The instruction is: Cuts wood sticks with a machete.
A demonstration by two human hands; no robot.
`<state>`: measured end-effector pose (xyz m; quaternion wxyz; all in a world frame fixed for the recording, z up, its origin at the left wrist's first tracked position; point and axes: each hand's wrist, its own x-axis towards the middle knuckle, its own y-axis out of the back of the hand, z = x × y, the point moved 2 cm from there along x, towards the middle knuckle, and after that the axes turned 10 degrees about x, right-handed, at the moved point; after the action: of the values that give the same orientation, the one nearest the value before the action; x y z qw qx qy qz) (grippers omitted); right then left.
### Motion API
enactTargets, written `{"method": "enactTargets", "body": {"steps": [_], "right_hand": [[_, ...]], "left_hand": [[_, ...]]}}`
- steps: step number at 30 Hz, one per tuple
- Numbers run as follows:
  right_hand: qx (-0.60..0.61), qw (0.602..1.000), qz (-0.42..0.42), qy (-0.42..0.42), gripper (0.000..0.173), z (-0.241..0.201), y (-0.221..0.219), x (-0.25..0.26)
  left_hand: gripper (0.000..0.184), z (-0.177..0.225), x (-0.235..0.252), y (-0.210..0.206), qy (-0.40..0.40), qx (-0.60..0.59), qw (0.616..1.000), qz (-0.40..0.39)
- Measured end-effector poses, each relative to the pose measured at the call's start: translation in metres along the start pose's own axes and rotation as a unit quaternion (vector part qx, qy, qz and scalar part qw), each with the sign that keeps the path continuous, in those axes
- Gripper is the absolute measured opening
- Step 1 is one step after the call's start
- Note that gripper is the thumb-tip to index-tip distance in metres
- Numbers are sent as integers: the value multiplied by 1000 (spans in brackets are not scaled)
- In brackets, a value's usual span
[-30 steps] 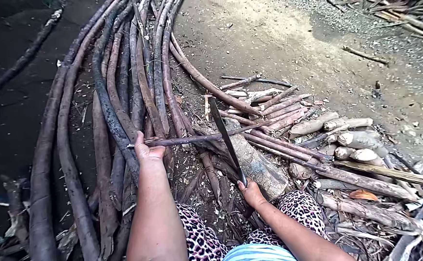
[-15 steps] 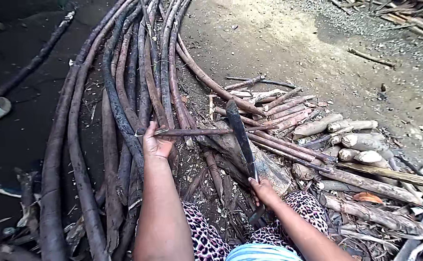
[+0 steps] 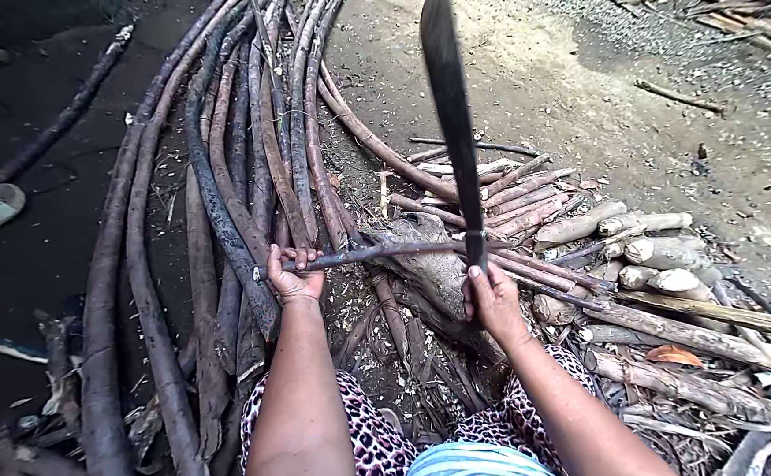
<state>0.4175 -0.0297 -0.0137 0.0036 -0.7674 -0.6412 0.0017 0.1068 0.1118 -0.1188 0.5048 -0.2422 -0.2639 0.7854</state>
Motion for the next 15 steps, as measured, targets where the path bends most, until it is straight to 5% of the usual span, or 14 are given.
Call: {"method": "enactTargets", "body": {"steps": [5,8,11,15], "right_hand": [[-17,994,69,89,30,0,-10,31],[-81,993,49,-70,31,60,-16,4],[-129,943,-30,-306,37,118,-21,-30],[-56,924,-31,-378,31,122,-19,-35]], "left_hand": [[63,6,-1,-2,-10,2,1000,8],[61,6,2,-3,-14,2,1000,10],[57,6,1,-9,-28,19,999,-26],[49,17,-11,-36,-75,57,990,-103]]}}
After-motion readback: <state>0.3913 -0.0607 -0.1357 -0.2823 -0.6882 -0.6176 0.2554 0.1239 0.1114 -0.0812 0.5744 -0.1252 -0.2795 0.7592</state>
